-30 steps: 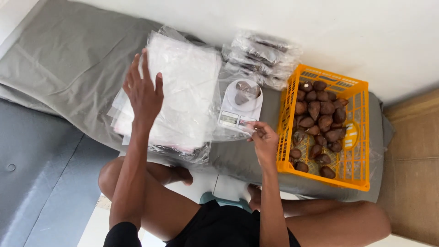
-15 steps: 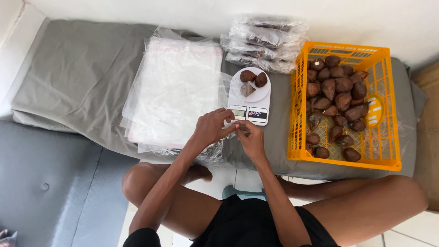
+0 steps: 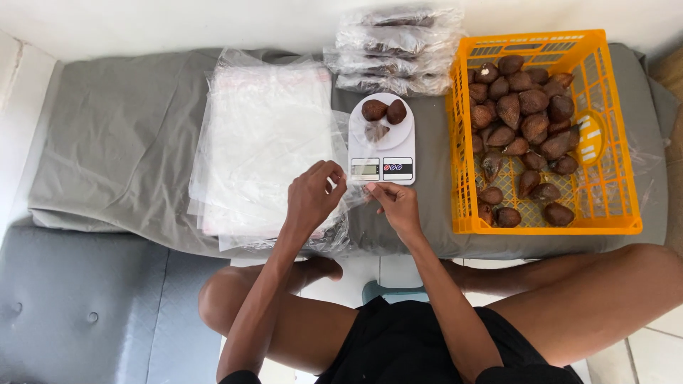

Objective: Weighing salak fruits on a digital scale and placing them into plastic bags for packaging.

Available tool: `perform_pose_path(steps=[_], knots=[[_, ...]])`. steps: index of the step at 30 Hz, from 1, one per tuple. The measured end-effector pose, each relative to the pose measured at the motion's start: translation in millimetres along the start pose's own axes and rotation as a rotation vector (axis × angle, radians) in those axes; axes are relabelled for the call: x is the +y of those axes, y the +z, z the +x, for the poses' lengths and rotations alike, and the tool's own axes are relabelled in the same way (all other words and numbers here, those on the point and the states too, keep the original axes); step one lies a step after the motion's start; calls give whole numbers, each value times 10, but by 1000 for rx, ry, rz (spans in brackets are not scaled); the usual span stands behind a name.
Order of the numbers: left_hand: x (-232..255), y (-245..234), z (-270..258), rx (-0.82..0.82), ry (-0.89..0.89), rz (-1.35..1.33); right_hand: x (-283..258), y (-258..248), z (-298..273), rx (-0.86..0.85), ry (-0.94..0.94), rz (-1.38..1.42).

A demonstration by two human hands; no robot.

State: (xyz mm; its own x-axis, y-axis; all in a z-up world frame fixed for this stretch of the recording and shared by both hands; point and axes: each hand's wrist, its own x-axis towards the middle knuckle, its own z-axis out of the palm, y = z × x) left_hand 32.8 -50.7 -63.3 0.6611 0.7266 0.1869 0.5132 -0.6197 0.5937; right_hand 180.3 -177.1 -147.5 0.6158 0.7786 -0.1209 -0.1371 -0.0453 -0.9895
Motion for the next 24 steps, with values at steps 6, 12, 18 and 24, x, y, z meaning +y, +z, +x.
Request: perform_pose_path(steps=[6, 12, 18, 24], knots=[[162, -98, -10, 336, 69, -114, -200, 20, -35, 122, 80, 36], [224, -62, -31, 288, 79, -27, -131, 42, -1, 183, 152, 168], [225, 24, -75, 235, 109, -36, -256, 9, 21, 233, 158, 492], [269, 11, -30, 338, 141, -57, -388, -89, 57, 247, 197, 563]])
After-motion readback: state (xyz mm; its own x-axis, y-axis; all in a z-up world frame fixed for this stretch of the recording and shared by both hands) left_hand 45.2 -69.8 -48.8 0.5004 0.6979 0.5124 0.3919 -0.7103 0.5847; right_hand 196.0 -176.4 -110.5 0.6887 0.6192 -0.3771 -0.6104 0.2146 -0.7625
